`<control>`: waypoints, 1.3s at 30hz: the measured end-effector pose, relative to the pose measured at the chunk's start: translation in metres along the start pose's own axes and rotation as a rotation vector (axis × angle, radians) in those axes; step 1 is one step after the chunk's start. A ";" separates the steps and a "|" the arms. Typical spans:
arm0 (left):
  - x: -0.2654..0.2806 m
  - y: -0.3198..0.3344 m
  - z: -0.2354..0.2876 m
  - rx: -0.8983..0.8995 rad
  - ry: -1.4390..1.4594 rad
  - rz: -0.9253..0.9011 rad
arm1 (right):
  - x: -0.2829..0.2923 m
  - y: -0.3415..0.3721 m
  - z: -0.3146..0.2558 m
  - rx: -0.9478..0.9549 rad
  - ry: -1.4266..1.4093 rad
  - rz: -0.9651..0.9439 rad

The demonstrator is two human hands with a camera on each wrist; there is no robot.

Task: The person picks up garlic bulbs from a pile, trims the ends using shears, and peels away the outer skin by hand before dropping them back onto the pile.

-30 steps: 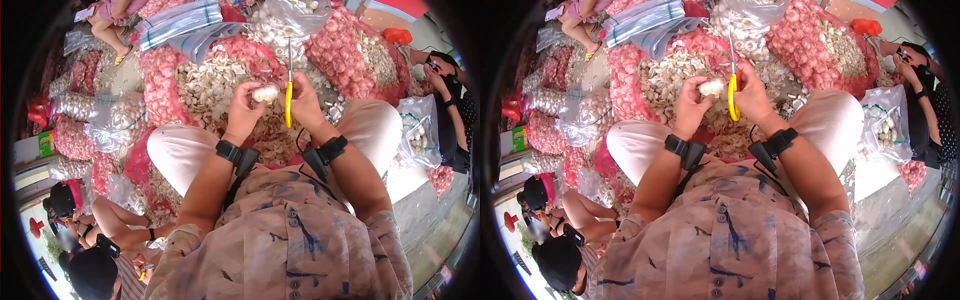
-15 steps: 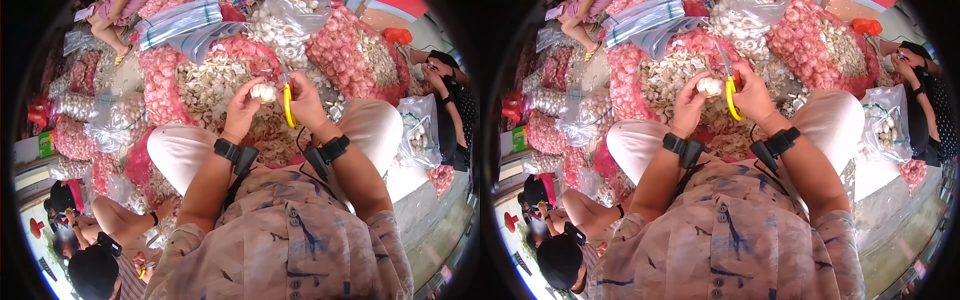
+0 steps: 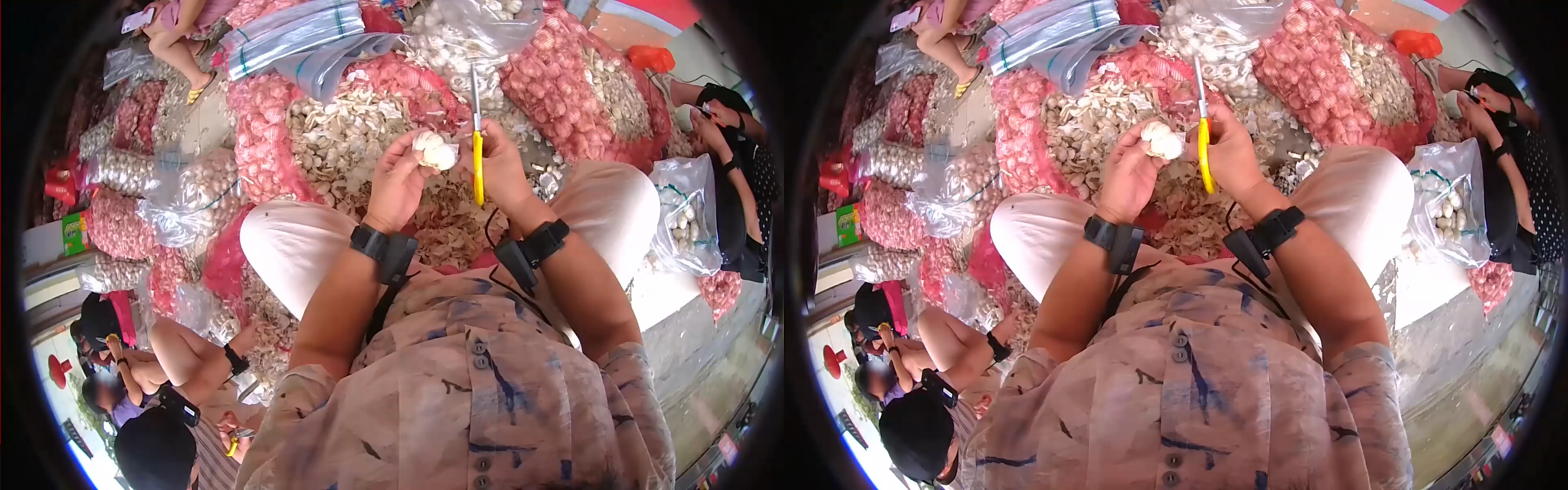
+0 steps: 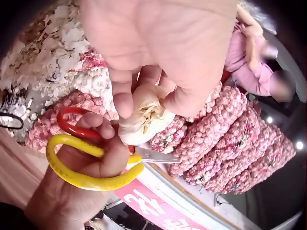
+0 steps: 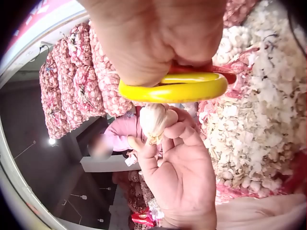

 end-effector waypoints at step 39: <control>0.005 0.001 -0.037 0.424 0.601 -0.241 | -0.006 0.000 -0.009 0.087 0.010 0.156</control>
Point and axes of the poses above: each hand's wrist, its own y-axis away from the middle knuckle, its own x-axis out of the back of the hand, z = x × y, the point moved 5 cm from there along -y, towards the middle knuckle, and after that the axes turned 10 degrees about z, right-handed, at the moved point
